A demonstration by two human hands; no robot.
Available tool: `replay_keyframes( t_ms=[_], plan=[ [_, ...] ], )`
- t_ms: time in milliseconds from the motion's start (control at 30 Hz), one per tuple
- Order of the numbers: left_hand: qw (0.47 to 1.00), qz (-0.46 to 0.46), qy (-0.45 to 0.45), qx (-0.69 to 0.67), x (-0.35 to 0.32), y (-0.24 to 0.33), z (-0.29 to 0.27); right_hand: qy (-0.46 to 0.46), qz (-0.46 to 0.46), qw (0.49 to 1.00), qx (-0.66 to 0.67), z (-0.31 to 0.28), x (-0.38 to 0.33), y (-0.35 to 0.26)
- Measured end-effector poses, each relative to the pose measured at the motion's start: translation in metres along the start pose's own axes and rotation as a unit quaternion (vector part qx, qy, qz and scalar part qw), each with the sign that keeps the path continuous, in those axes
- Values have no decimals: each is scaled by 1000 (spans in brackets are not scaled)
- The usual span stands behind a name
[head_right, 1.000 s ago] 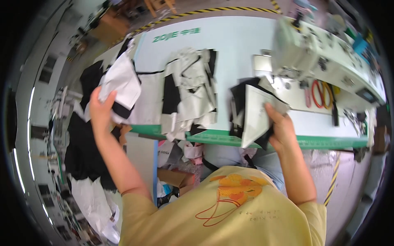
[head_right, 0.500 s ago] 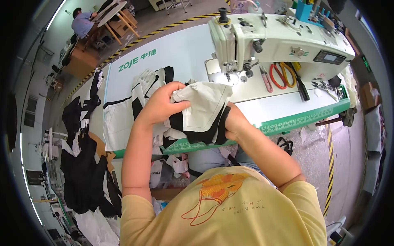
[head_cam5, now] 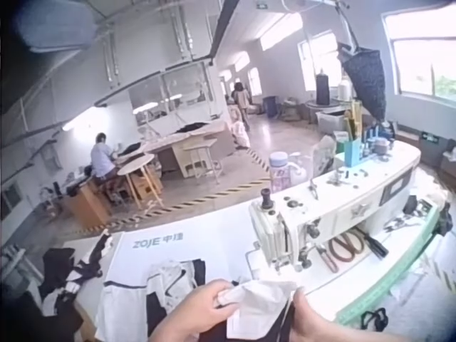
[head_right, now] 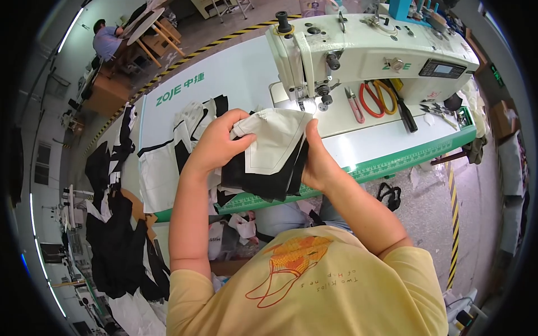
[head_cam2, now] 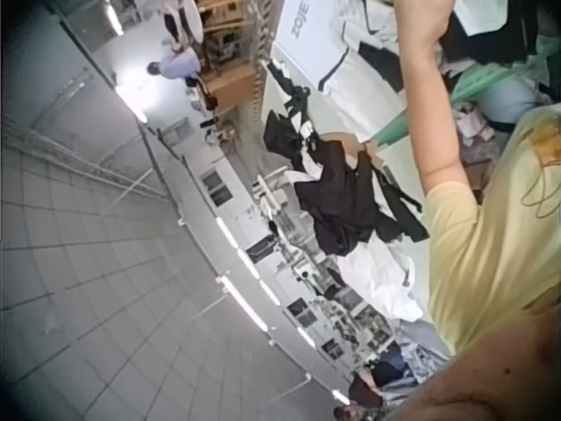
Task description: Sorting and organizing various black and white fabric pieces at a sewing workstation in a garment factory.
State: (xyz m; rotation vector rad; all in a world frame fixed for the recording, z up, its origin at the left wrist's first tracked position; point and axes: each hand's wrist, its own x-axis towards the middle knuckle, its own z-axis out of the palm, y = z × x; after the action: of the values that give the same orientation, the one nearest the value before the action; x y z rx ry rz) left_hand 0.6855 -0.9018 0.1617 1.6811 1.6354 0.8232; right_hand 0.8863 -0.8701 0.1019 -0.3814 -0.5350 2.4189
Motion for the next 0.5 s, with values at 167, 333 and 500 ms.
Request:
replay_keyframes(
  t_ms=[167, 333, 500],
  plan=[
    [999, -32, -10, -4, -2, 9, 2, 143, 30, 979, -140, 13, 2, -1],
    [980, 68, 180, 41, -5, -4, -2, 137, 4, 978, -156, 13, 3, -6],
    [691, -78, 29, -718, -22, -44, 15, 7, 43, 995, -89, 33, -13, -28]
  ],
)
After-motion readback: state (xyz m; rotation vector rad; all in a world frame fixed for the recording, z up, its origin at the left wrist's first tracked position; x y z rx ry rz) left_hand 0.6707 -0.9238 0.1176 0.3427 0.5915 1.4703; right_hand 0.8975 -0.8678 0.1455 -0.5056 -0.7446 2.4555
